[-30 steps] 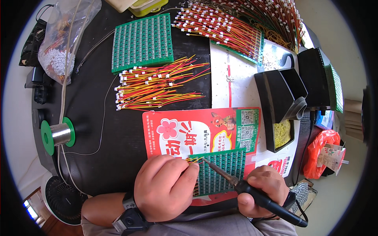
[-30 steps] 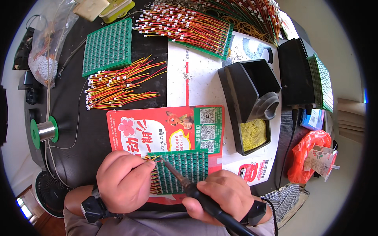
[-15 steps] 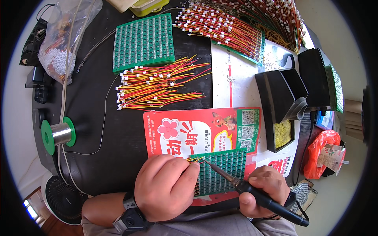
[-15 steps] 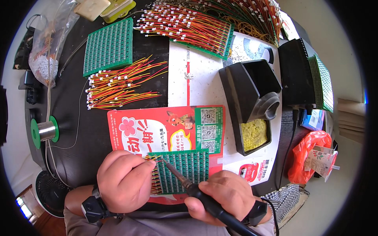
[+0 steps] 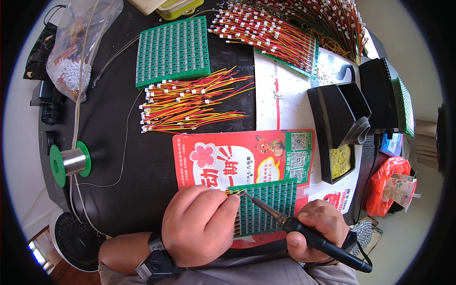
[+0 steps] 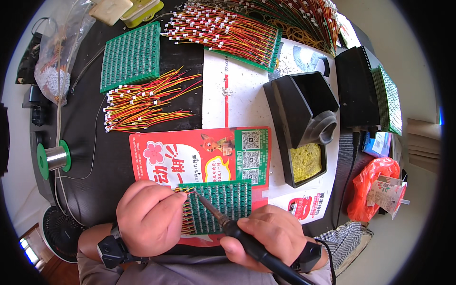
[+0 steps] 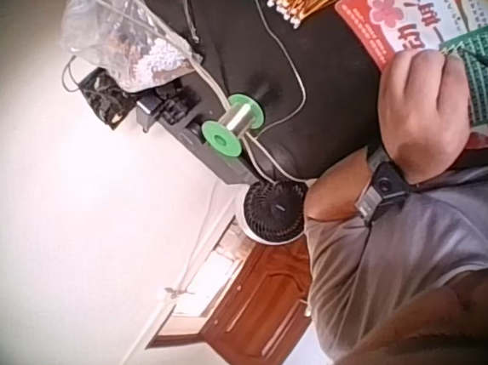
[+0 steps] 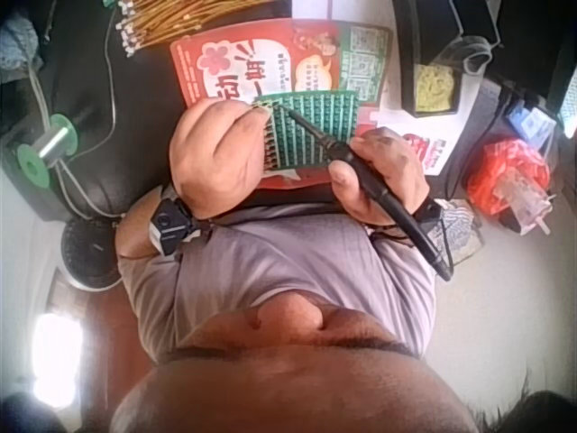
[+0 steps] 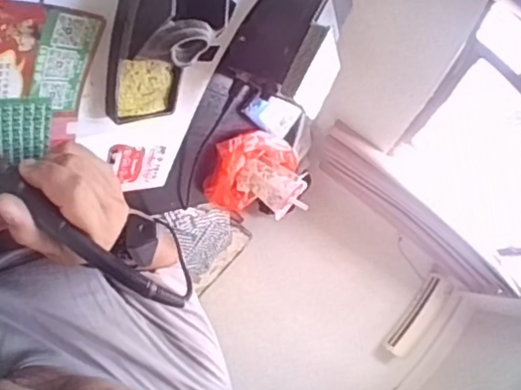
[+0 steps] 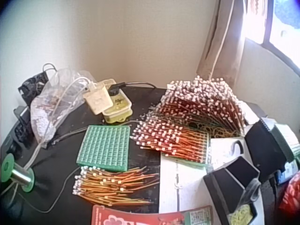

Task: Soldering individual wires and connectors onto a green printed circuit board (PCB) using a soldering iron.

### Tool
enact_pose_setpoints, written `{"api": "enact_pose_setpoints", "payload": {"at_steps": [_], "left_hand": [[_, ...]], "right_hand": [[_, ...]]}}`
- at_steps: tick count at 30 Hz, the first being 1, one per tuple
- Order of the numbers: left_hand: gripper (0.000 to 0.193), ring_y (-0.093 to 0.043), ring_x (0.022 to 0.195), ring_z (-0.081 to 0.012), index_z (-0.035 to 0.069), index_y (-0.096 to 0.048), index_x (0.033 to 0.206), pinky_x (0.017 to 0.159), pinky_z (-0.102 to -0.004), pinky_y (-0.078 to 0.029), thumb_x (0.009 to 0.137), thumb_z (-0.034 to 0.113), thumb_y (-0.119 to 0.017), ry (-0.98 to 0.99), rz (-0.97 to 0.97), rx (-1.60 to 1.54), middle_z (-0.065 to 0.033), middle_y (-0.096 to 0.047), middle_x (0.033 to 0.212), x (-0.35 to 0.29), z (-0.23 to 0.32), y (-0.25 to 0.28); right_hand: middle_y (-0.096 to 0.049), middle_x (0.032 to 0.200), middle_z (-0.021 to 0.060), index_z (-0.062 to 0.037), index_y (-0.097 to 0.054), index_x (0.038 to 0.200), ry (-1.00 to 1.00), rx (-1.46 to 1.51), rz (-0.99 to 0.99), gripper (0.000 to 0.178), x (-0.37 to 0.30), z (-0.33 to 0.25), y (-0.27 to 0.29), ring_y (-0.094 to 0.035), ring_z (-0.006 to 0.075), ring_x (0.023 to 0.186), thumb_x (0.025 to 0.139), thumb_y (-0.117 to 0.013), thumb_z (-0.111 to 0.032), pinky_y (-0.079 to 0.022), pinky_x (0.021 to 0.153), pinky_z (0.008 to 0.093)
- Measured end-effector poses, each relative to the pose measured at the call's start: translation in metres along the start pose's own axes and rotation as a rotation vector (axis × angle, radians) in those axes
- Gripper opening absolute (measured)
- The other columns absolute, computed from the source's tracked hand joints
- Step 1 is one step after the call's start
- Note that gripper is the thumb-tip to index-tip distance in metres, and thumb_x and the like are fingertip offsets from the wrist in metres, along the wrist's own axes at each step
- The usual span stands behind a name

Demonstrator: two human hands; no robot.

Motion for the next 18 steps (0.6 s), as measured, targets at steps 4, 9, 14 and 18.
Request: {"api": "enact_pose_setpoints", "payload": {"at_steps": [4, 9, 14, 18], "left_hand": [[0.027, -0.060, 0.065, -0.0274, -0.003, -0.070, 0.088, 0.056, -0.0350, -0.050, 0.062, -0.010, -0.072, -0.002, -0.008, 0.003, -0.0104, -0.061, 0.079, 0.000, 0.000, 0.000], [0.028, -0.060, 0.066, -0.0277, -0.003, -0.070, 0.089, 0.057, -0.0352, -0.050, 0.062, -0.010, -0.072, 0.008, -0.026, -0.004, -0.0108, -0.061, 0.080, 0.000, -0.001, -0.001], [0.028, -0.060, 0.067, -0.0278, -0.004, -0.070, 0.089, 0.057, -0.0354, -0.050, 0.062, -0.011, -0.071, 0.006, -0.030, -0.003, -0.0108, -0.061, 0.081, 0.000, -0.001, -0.001], [0.025, -0.060, 0.067, -0.0277, -0.002, -0.070, 0.087, 0.058, -0.0359, -0.050, 0.063, -0.009, -0.073, 0.007, -0.039, 0.000, -0.0102, -0.061, 0.081, 0.002, -0.001, 0.000]], "right_hand": [[-0.063, 0.071, 0.0105, 0.0015, -0.056, 0.102, -0.003, 0.000, 0.009, 0.045, -0.001, -0.001, 0.001, -0.064, 0.0261, 0.056, 0.076, -0.087, -0.020, -0.051, 0.052, 0.0352], [-0.062, 0.069, 0.0096, 0.0014, -0.056, 0.104, 0.002, 0.015, 0.026, 0.046, -0.003, 0.001, 0.006, -0.063, 0.0259, 0.055, 0.077, -0.087, -0.020, -0.051, 0.052, 0.0354], [-0.061, 0.068, 0.0095, 0.0016, -0.056, 0.104, 0.020, 0.004, 0.030, 0.046, -0.001, -0.001, 0.006, -0.062, 0.0255, 0.054, 0.078, -0.086, -0.020, -0.051, 0.050, 0.0345], [-0.061, 0.068, 0.0095, 0.0023, -0.055, 0.104, 0.075, 0.012, 0.078, 0.046, -0.005, -0.002, 0.012, -0.062, 0.0249, 0.054, 0.079, -0.086, -0.021, -0.051, 0.050, 0.0338]]}}
Point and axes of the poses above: each hand's wrist, its own x-axis towards the middle knuckle, its own y-axis out of the back of the hand, z = x × y, the point moved 9 cm from there along x, towards the middle knuckle
